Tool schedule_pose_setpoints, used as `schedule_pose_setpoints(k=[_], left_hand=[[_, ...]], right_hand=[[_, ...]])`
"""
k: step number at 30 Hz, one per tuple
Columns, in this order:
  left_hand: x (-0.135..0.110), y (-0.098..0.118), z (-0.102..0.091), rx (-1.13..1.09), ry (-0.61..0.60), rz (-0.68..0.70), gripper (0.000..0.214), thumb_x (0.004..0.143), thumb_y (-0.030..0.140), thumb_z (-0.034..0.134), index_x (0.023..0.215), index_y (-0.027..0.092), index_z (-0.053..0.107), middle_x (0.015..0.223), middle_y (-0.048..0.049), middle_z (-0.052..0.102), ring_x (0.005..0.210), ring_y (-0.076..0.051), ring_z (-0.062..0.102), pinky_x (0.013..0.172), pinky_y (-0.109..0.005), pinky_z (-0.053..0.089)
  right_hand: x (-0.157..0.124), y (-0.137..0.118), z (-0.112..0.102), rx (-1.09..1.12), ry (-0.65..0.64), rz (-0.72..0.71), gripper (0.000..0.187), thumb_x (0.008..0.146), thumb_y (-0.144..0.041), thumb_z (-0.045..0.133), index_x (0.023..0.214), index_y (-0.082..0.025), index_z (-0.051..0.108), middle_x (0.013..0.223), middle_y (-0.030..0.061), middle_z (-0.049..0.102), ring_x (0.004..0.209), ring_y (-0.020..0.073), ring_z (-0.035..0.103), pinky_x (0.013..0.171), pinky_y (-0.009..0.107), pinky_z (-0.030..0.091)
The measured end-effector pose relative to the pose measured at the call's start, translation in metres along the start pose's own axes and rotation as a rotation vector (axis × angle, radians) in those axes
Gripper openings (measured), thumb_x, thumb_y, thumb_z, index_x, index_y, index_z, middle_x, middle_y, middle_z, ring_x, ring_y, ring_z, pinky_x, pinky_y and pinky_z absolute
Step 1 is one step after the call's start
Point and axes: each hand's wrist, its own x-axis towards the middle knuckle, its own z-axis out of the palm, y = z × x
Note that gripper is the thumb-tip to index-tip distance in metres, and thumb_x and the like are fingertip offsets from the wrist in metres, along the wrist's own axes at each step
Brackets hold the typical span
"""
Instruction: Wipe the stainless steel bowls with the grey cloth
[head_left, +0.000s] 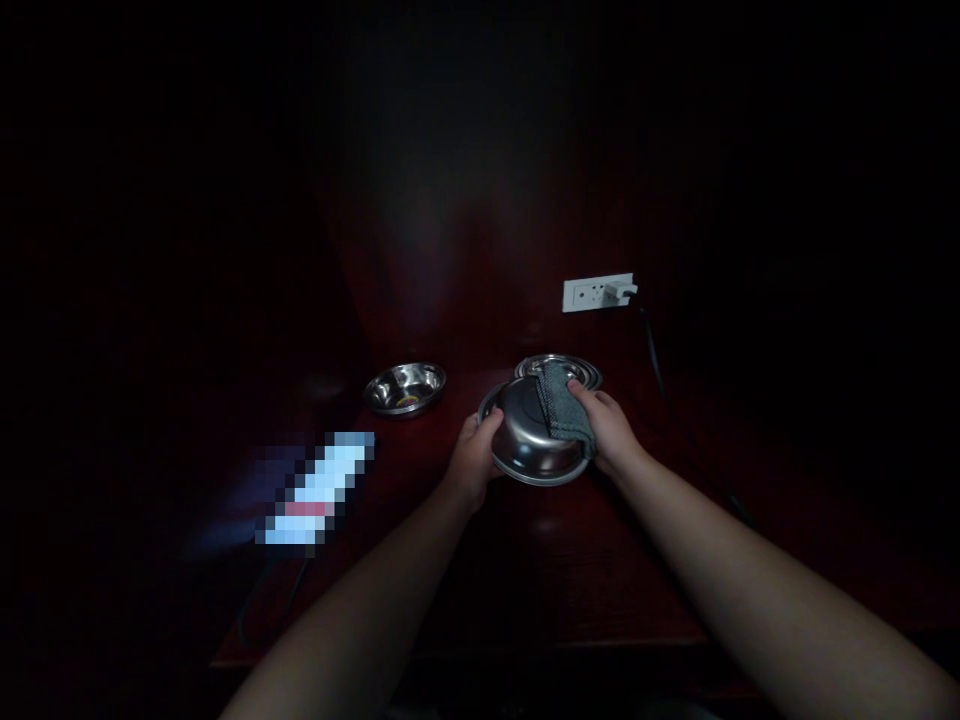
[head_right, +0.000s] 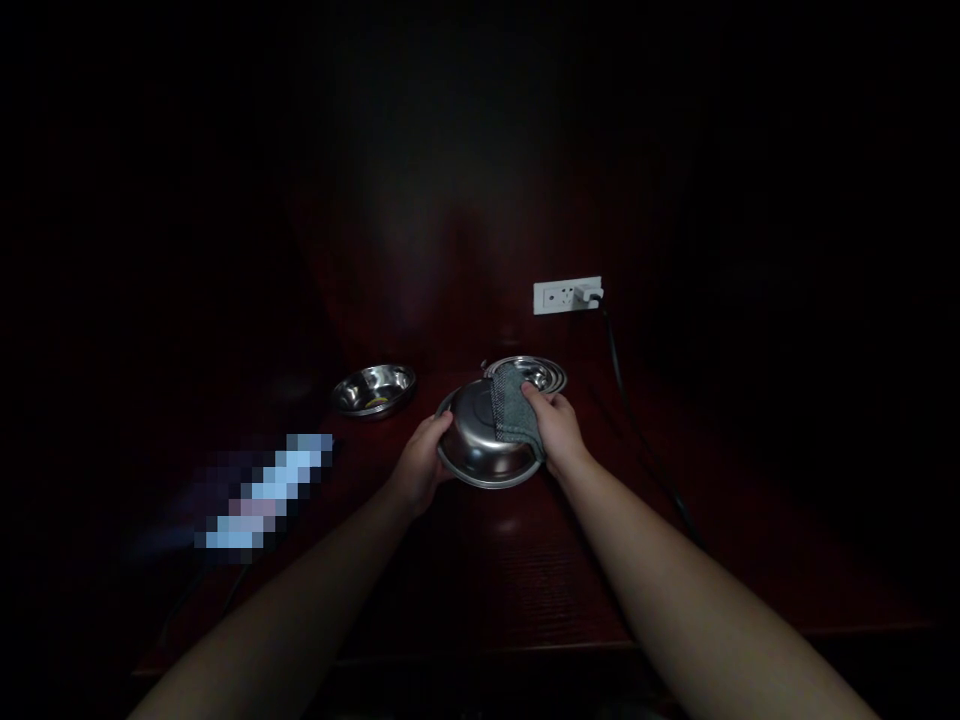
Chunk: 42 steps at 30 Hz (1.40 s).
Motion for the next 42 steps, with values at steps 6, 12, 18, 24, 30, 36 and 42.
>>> schedule_pose_setpoints(k=[6,12,18,24,30,36,42], left_hand=[[-0.002,-0.002,0.000,-0.010,-0.049,0.000,0.046,0.075,0.050,0.059,0.113,0.024,0.051,0.108,-0.0090,0.064,0.084,-0.023,0.065,0.063,-0.036,0.054],[0.004,-0.003,-0.001,-0.039,-0.002,-0.015,0.045,0.077,0.048,0.059,0.112,0.020,0.053,0.098,-0.0095,0.067,0.078,-0.021,0.066,0.062,-0.033,0.053],[0.007,-0.002,0.000,-0.094,0.045,0.040,0.038,0.075,0.041,0.063,0.103,0.015,0.060,0.092,-0.0089,0.069,0.078,-0.019,0.066,0.070,-0.030,0.051],[0.010,-0.002,-0.002,-0.027,-0.002,0.023,0.037,0.077,0.046,0.059,0.098,0.017,0.064,0.091,-0.0090,0.070,0.074,-0.021,0.066,0.062,-0.030,0.050],[0.013,-0.002,-0.007,-0.008,-0.047,-0.021,0.045,0.073,0.051,0.060,0.102,0.017,0.064,0.092,-0.0093,0.070,0.078,-0.021,0.067,0.069,-0.032,0.051],[0.013,0.000,-0.012,-0.035,-0.156,-0.047,0.039,0.074,0.046,0.061,0.100,0.016,0.066,0.099,-0.0105,0.070,0.093,-0.023,0.065,0.086,-0.035,0.047],[0.008,0.005,-0.006,-0.210,-0.227,-0.057,0.034,0.080,0.039,0.055,0.099,0.014,0.066,0.097,-0.0099,0.070,0.097,-0.023,0.064,0.093,-0.036,0.045]], right_hand=[[-0.002,-0.002,-0.001,0.090,-0.094,0.025,0.036,0.059,-0.048,0.075,0.074,-0.017,0.063,0.072,0.0028,0.068,0.063,0.0150,0.060,0.060,0.026,0.048],[-0.005,0.000,0.000,0.063,-0.229,0.007,0.032,0.065,-0.046,0.072,0.080,-0.018,0.066,0.074,0.0009,0.068,0.071,0.0154,0.062,0.070,0.026,0.048],[-0.011,0.002,0.000,-0.074,-0.260,-0.023,0.034,0.067,-0.048,0.069,0.084,-0.021,0.059,0.078,-0.0012,0.066,0.073,0.0157,0.062,0.072,0.028,0.048],[-0.010,0.002,-0.002,-0.190,-0.255,-0.051,0.037,0.066,-0.050,0.068,0.086,-0.022,0.055,0.081,-0.0008,0.066,0.074,0.0169,0.061,0.071,0.030,0.047],[-0.011,-0.004,-0.004,-0.193,-0.316,-0.054,0.034,0.066,-0.046,0.070,0.085,-0.022,0.056,0.079,-0.0012,0.066,0.071,0.0158,0.061,0.066,0.029,0.047],[-0.017,-0.013,-0.005,-0.140,-0.392,-0.011,0.032,0.062,-0.040,0.074,0.077,-0.020,0.054,0.069,-0.0025,0.064,0.060,0.0122,0.058,0.058,0.025,0.045],[-0.018,-0.015,-0.001,-0.031,-0.307,0.046,0.033,0.058,-0.036,0.077,0.078,-0.020,0.054,0.066,-0.0021,0.064,0.058,0.0134,0.060,0.055,0.026,0.047]])
